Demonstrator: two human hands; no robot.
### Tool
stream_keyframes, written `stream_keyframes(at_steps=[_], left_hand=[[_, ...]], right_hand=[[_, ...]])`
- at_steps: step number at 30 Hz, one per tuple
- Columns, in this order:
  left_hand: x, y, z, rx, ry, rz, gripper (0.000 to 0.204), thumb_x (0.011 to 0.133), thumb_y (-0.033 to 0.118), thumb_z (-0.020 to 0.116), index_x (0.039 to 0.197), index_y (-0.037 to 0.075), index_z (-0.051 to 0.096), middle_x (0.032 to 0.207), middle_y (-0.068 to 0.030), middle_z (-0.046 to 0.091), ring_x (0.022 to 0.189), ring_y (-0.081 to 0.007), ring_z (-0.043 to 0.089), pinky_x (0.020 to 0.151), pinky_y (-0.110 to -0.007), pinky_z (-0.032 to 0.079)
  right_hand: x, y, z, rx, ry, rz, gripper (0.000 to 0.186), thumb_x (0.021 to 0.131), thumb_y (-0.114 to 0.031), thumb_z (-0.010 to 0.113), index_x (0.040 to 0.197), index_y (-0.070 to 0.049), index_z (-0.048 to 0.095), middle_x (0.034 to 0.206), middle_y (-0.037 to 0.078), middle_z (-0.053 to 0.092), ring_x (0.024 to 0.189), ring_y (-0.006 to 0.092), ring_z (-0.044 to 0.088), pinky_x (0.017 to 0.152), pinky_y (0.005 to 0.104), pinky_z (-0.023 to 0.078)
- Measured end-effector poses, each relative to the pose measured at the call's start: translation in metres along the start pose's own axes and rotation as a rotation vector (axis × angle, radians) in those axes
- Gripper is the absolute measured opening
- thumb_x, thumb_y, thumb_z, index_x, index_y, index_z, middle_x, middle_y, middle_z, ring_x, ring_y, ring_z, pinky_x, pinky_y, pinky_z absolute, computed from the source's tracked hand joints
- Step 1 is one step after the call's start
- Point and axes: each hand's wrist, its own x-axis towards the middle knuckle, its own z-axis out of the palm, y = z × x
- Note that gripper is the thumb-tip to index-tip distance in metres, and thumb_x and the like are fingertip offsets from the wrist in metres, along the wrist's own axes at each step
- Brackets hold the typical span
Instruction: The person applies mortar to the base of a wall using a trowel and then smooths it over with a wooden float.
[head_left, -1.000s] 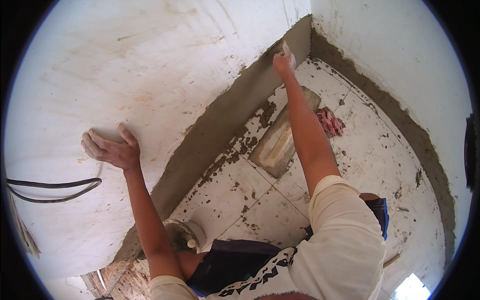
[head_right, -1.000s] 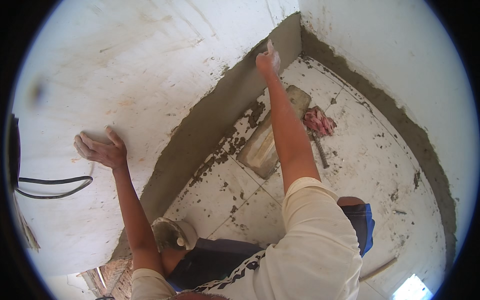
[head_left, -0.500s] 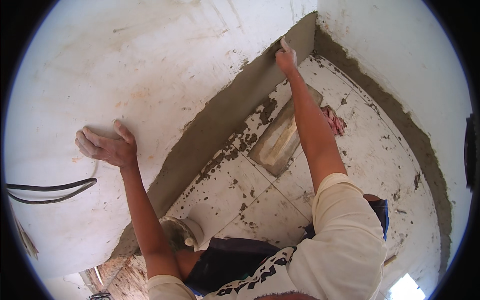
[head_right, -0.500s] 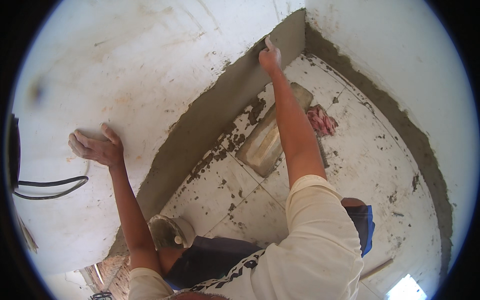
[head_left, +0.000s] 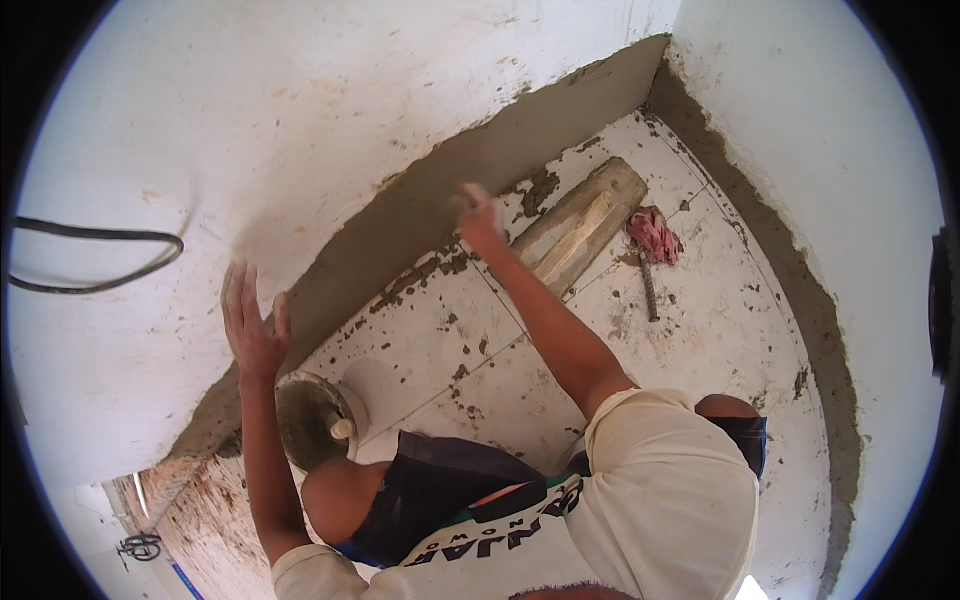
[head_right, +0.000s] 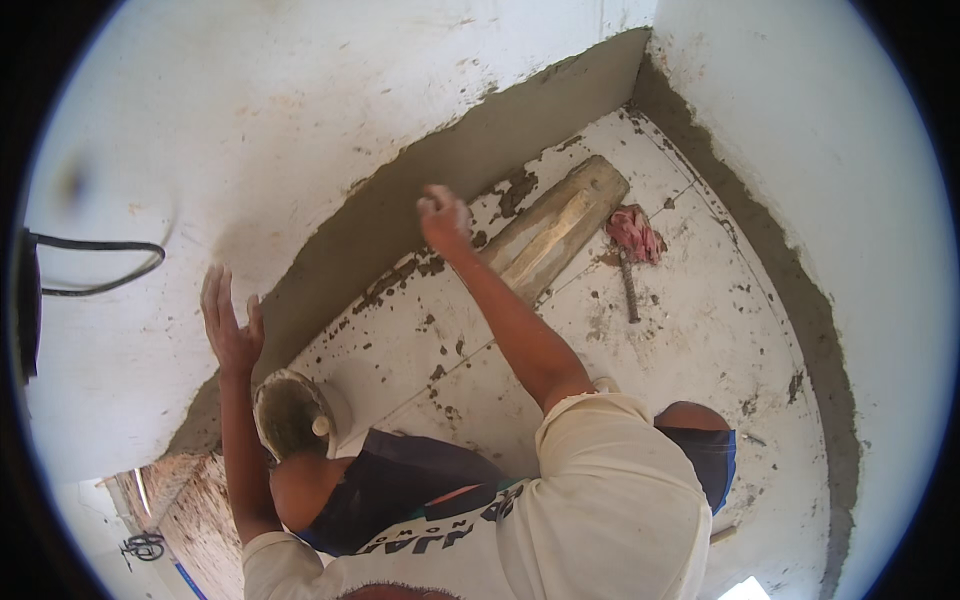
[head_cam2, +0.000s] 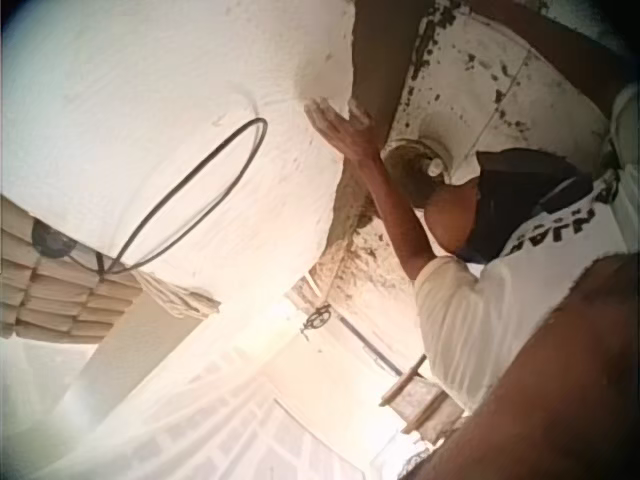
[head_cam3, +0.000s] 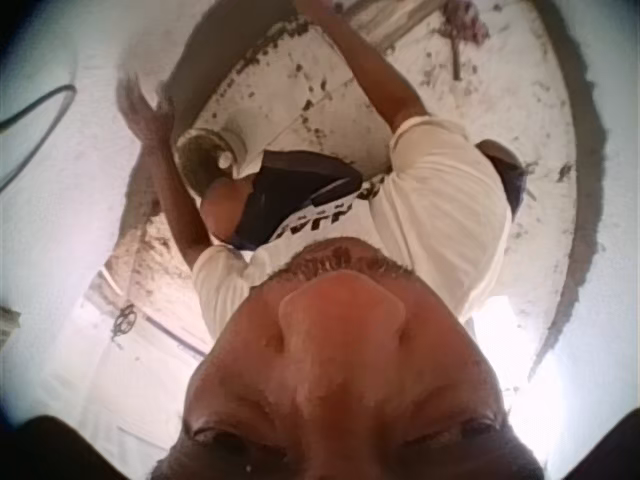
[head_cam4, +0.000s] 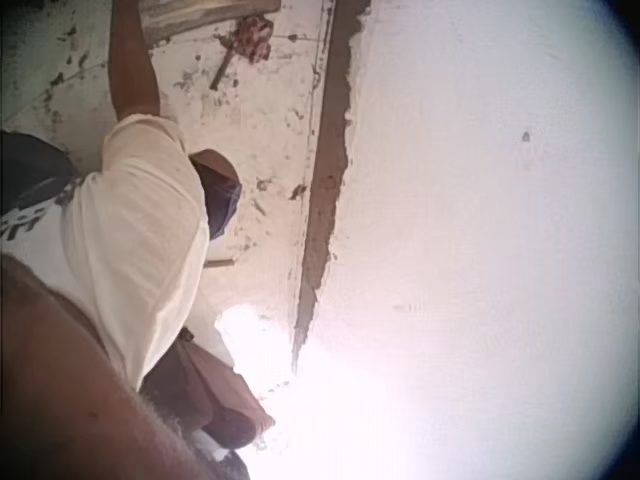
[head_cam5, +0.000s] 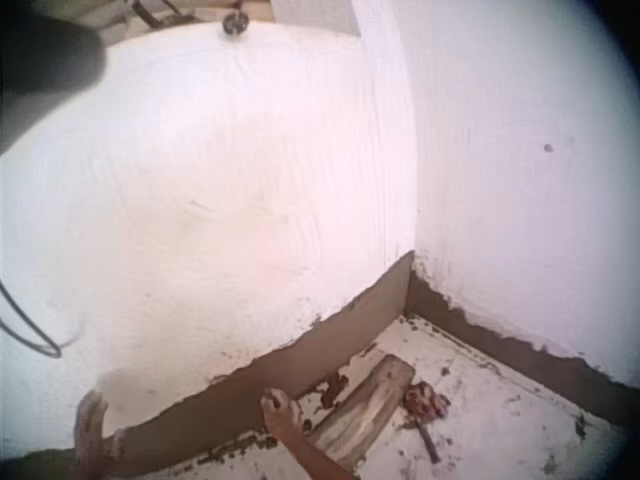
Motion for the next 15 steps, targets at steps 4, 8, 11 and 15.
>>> stream_keyframes(at_steps=[4,8,11,15], left_hand=[[-0.176,-0.023,-0.023,0.064,-0.168,-0.549,0.051,0.091,0.016,0.067,0.136,-0.002,0.051,0.139,-0.0215,0.051,0.130,-0.0389,0.048,0.107,-0.047,0.041],[-0.337,-0.043,-0.026,0.320,-0.320,-1.247,0.068,0.095,0.045,0.060,0.140,-0.004,0.047,0.137,-0.0279,0.051,0.129,-0.0438,0.046,0.110,-0.049,0.036],[-0.448,-0.066,-0.030,0.036,-0.391,-1.587,0.067,0.096,0.047,0.057,0.136,-0.007,0.053,0.133,-0.0261,0.058,0.125,-0.0388,0.052,0.108,-0.044,0.039],[-0.421,-0.030,0.003,-0.953,0.116,-1.923,0.060,0.093,0.041,0.062,0.130,-0.007,0.059,0.123,-0.0162,0.066,0.110,-0.0236,0.063,0.099,-0.037,0.047]], right_hand=[[-0.092,-0.063,0.061,-0.075,-0.672,-0.059,0.039,0.092,-0.030,0.061,0.118,-0.002,0.066,0.112,0.021,0.067,0.105,0.0369,0.065,0.092,0.0428,0.051],[-0.160,-0.104,0.083,-0.383,-1.261,-0.195,0.053,0.094,-0.036,0.058,0.135,-0.003,0.054,0.129,0.024,0.058,0.117,0.0361,0.058,0.101,0.0441,0.046],[-0.196,-0.140,0.107,-0.538,-1.484,-0.273,0.064,0.095,-0.039,0.056,0.144,-0.001,0.042,0.135,0.027,0.052,0.125,0.0390,0.051,0.107,0.0456,0.041],[-0.224,-0.124,0.120,-0.516,-1.497,-0.301,0.070,0.094,-0.039,0.058,0.144,0.004,0.036,0.133,0.030,0.052,0.126,0.0417,0.051,0.105,0.0468,0.042]])
